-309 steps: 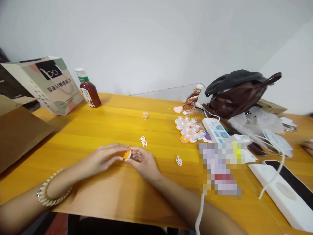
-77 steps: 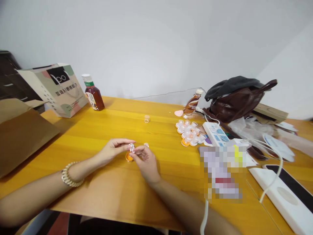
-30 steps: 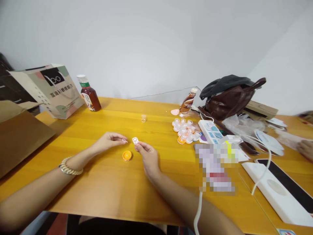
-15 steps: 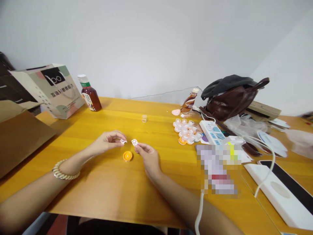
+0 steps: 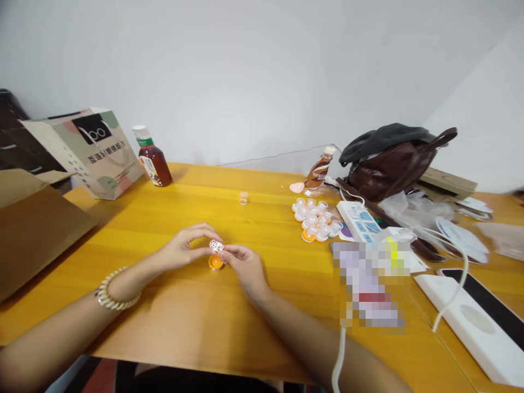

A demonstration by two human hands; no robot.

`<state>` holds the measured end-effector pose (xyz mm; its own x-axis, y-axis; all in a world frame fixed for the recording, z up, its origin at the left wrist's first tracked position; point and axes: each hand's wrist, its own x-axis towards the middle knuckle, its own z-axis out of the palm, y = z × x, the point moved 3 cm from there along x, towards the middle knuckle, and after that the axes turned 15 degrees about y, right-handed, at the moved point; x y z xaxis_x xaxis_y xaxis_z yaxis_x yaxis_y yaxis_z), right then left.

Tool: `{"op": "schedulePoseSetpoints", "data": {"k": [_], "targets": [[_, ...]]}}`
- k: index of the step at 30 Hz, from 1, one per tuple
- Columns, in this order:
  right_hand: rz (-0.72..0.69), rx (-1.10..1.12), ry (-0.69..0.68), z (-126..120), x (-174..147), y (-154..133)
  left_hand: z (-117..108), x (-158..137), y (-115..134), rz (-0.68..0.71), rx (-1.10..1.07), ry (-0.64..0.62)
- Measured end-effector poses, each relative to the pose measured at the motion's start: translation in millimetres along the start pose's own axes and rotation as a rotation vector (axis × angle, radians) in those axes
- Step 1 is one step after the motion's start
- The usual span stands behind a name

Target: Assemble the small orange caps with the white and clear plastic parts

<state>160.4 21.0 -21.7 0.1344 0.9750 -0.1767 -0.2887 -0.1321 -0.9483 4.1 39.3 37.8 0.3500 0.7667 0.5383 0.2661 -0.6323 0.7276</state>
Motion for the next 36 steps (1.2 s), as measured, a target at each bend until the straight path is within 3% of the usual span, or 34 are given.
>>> {"op": "schedulePoseSetpoints", "data": {"k": [8,28,33,36], "targets": [[-0.015,-0.003,0.003,0,-2,-1,2,-1,-3,0.08,0.06,-0.05],[0.015,0.016,-0.031,3,-2,-3,5,-2,5,0.104,0.114,-0.136],[0.053,0.086,0.008,3,-2,-5,5,-4,2,0.04,0.088,-0.049],[0.075,0.142,0.029,2,-3,-7,5,-5,-6,-0.114,0.054,0.09]]}}
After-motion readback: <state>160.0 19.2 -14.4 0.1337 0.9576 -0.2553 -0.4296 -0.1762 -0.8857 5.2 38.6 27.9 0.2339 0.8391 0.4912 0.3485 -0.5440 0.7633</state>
